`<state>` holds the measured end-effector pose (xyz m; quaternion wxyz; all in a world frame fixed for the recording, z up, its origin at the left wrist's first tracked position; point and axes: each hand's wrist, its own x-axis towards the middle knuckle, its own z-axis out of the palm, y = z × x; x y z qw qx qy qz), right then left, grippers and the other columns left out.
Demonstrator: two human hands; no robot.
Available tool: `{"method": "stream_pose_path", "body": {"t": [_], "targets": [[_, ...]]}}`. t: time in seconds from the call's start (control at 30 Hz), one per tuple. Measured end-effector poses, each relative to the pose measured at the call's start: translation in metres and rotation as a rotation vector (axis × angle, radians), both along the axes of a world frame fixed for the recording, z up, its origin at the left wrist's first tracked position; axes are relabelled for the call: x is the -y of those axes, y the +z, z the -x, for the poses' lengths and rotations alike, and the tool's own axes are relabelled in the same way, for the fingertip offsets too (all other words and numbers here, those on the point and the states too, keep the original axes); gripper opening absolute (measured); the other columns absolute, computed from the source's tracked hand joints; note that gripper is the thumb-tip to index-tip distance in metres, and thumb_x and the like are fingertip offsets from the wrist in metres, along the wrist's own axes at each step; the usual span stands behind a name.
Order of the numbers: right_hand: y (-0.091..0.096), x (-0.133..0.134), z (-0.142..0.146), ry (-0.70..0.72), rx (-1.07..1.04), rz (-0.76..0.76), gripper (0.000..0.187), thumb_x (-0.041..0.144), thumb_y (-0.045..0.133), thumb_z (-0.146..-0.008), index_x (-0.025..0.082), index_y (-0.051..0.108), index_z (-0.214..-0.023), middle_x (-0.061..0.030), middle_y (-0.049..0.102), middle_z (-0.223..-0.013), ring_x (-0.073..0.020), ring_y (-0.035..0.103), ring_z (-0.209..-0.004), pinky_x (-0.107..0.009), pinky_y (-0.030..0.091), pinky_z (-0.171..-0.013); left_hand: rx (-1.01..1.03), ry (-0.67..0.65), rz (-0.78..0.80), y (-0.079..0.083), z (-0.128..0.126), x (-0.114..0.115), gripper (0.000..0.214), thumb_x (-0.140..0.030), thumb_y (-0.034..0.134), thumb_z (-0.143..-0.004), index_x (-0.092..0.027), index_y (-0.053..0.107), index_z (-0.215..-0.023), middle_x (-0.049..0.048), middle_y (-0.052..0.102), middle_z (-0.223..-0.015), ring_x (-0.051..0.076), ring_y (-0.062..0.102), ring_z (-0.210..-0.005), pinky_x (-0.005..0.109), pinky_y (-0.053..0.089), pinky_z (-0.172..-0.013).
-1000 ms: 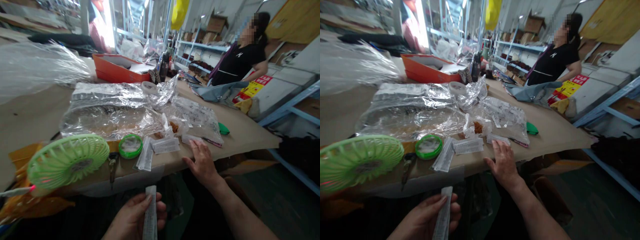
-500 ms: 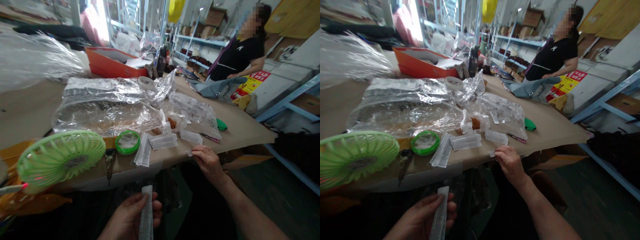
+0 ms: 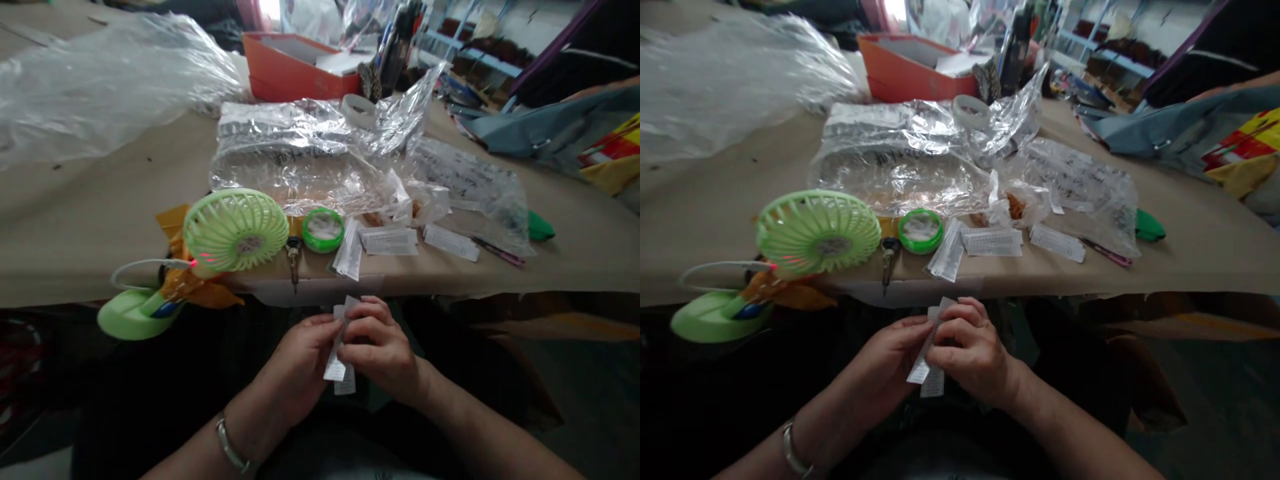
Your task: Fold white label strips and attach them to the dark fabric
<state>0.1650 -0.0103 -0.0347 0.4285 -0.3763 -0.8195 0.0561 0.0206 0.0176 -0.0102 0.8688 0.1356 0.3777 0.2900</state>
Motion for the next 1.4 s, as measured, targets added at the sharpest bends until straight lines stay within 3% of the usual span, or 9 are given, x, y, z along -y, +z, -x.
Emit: {"method": "stream_pose_path", "body": {"t": [0.53, 0.77, 0.9, 0.97, 1.03, 1.13, 1.2, 1.3, 1.4], "targets": [[0.002, 0.006, -0.010, 0.148, 0.140, 0.113, 0.019, 0.015, 0.051, -0.090, 0.023, 0.064, -0.080, 0.0032, 0.071, -0.081, -0.0159, 0.059, -0.101, -0.038, 0.036, -0.102, 0.147, 0.050, 0.030, -0.013, 0.004, 0.004, 0.008, -0.017, 0.070, -0.072, -0.009, 0.071, -0.073, 0.0039, 0.069, -0.066, 0.009, 0.060, -0.058, 0.017, 0.043, -0.052], [0.004, 0.008, -0.010, 0.183, 0.093, 0.148, 0.013, 0.015, 0.055, -0.088, 0.023, 0.065, -0.092, 0.0007, 0.071, -0.083, -0.0186, 0.057, -0.104, -0.040, 0.041, -0.099, 0.097, 0.036, 0.040, -0.014, 0.005, 0.007, 0.013, -0.015, 0.074, -0.068, -0.007, 0.071, -0.078, 0.0053, 0.069, -0.068, 0.009, 0.060, -0.057, 0.017, 0.042, -0.050], [0.007, 0.009, -0.015, 0.152, -0.123, 0.197, 0.022, 0.029, 0.063, -0.084, 0.022, 0.062, -0.104, -0.0057, 0.067, -0.093, -0.0223, 0.058, -0.102, -0.043, 0.047, -0.093, 0.038, -0.016, 0.046, -0.012, 0.009, 0.007, 0.012, -0.021, 0.069, -0.075, -0.010, 0.069, -0.082, 0.0041, 0.067, -0.066, 0.012, 0.062, -0.055, 0.022, 0.048, -0.052], [0.005, 0.006, -0.020, 0.056, -0.293, 0.324, 0.026, 0.033, 0.064, -0.083, 0.022, 0.061, -0.106, -0.0067, 0.064, -0.096, -0.0225, 0.058, -0.102, -0.043, 0.047, -0.093, 0.042, -0.097, 0.021, -0.010, 0.012, 0.008, 0.016, -0.026, 0.063, -0.081, -0.012, 0.067, -0.087, 0.0044, 0.067, -0.067, 0.015, 0.064, -0.057, 0.028, 0.052, -0.058], [0.000, 0.001, -0.023, 0.029, -0.475, 0.611, 0.034, 0.038, 0.066, -0.080, 0.023, 0.059, -0.110, -0.0065, 0.062, -0.100, -0.0212, 0.059, -0.100, -0.038, 0.050, -0.089, 0.045, -0.162, -0.014, -0.009, 0.013, 0.009, 0.020, -0.031, 0.059, -0.083, -0.014, 0.065, -0.090, 0.0035, 0.066, -0.066, 0.016, 0.065, -0.057, 0.030, 0.053, -0.059], [-0.010, -0.009, -0.024, 0.227, -0.712, 1.102, 0.056, 0.046, 0.073, -0.070, 0.023, 0.056, -0.117, -0.0044, 0.063, -0.099, -0.0158, 0.063, -0.086, -0.029, 0.054, -0.076, 0.027, -0.218, -0.055, -0.008, 0.014, 0.012, 0.022, -0.035, 0.058, -0.084, -0.015, 0.064, -0.086, 0.0019, 0.063, -0.065, 0.015, 0.063, -0.054, 0.026, 0.050, -0.053], [-0.017, -0.014, -0.021, 0.376, -0.814, 1.297, 0.058, 0.042, 0.078, -0.065, 0.022, 0.058, -0.115, -0.0018, 0.064, -0.092, -0.0120, 0.063, -0.076, -0.025, 0.053, -0.070, 0.012, -0.247, -0.079, -0.007, 0.013, 0.013, 0.024, -0.037, 0.058, -0.083, -0.014, 0.064, -0.080, 0.0017, 0.062, -0.065, 0.013, 0.061, -0.051, 0.024, 0.048, -0.050], [-0.024, -0.018, -0.014, 0.474, -0.888, 1.413, 0.048, 0.035, 0.079, -0.064, 0.020, 0.063, -0.106, -0.0017, 0.064, -0.092, -0.0114, 0.062, -0.076, -0.023, 0.052, -0.068, -0.006, -0.284, -0.116, -0.007, 0.012, 0.014, 0.031, -0.040, 0.058, -0.083, -0.012, 0.064, -0.072, 0.0026, 0.060, -0.062, 0.011, 0.057, -0.049, 0.022, 0.046, -0.049], [-0.028, -0.017, -0.006, 0.477, -0.952, 1.394, 0.034, 0.036, 0.078, -0.065, 0.019, 0.065, -0.091, -0.0037, 0.062, -0.100, -0.0134, 0.062, -0.081, -0.023, 0.053, -0.066, -0.052, -0.274, -0.107, -0.008, 0.011, 0.016, 0.028, -0.038, 0.060, -0.081, -0.013, 0.063, -0.069, 0.0019, 0.060, -0.058, 0.010, 0.056, -0.046, 0.022, 0.045, -0.048]]}}
